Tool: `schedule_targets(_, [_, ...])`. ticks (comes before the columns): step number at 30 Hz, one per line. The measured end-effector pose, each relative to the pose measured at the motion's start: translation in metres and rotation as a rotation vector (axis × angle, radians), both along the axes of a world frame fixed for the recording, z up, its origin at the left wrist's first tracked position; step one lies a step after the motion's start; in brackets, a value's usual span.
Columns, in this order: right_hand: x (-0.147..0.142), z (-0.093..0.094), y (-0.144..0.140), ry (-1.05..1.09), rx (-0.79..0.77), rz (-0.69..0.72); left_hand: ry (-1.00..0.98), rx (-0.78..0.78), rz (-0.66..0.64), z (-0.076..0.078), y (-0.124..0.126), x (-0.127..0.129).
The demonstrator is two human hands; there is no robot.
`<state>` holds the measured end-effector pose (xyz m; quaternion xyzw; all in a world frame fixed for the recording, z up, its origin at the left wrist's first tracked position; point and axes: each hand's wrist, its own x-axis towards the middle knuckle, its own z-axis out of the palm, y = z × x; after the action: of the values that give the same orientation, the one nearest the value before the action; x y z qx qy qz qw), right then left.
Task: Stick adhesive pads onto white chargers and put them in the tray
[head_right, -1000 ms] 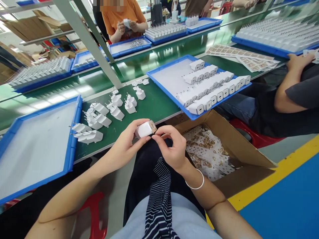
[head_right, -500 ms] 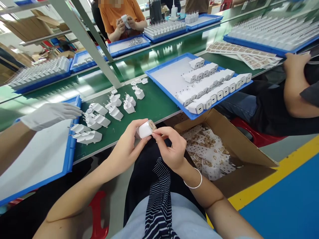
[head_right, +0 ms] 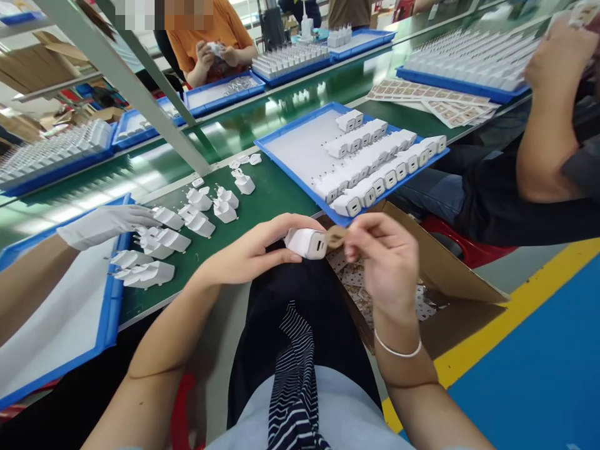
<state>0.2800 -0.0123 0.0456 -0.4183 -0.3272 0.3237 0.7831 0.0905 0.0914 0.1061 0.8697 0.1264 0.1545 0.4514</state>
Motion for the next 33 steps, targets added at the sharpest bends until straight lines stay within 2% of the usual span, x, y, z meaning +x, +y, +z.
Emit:
schedule_targets(2, [0.034,-0.005,-0.004,0.091,0.045,-0.144,-0.045,-0.016,-0.047,0.007,0.026,0.013])
schedule_targets(4, [0.061,-0.023,-0.009,0.176,0.041,-0.231,-0.058,0.099,0.054,0.007,0.06,0.032])
schedule_targets(6, [0.074,-0.055,-0.014,0.272,-0.055,-0.253,0.002,0.285,0.201,0.003,0.101,0.058])
schedule_targets(9, [0.067,-0.114,-0.023,0.419,-0.314,-0.259,0.209,0.49,0.314,-0.009,0.16,0.1])
schedule_targets(11, [0.051,-0.151,-0.031,0.456,-0.441,-0.206,0.329,0.53,0.323,-0.018,0.189,0.124])
schedule_targets(13, [0.033,-0.181,-0.041,0.479,-0.549,-0.147,0.403,0.544,0.305,-0.026,0.207,0.141])
schedule_targets(15, [0.019,-0.202,-0.05,0.496,-0.631,-0.115,0.433,0.552,0.299,-0.034,0.217,0.15])
schedule_targets(18, [0.009,-0.218,-0.058,0.515,-0.703,-0.099,0.4,0.562,0.304,-0.044,0.222,0.155])
schedule_targets(25, [0.013,-0.226,-0.043,0.435,-0.725,-0.003,0.365,0.623,0.371,-0.057,0.209,0.16])
schedule_targets(27, [0.012,-0.23,-0.035,0.383,-0.745,0.027,0.382,0.635,0.39,-0.053,0.203,0.161])
schedule_targets(29, [0.01,-0.237,-0.028,0.319,-0.787,0.037,0.421,0.643,0.409,-0.042,0.203,0.155])
schedule_targets(33, [0.011,-0.256,-0.023,0.168,-0.892,-0.018,0.624,0.611,0.426,-0.012,0.222,0.111])
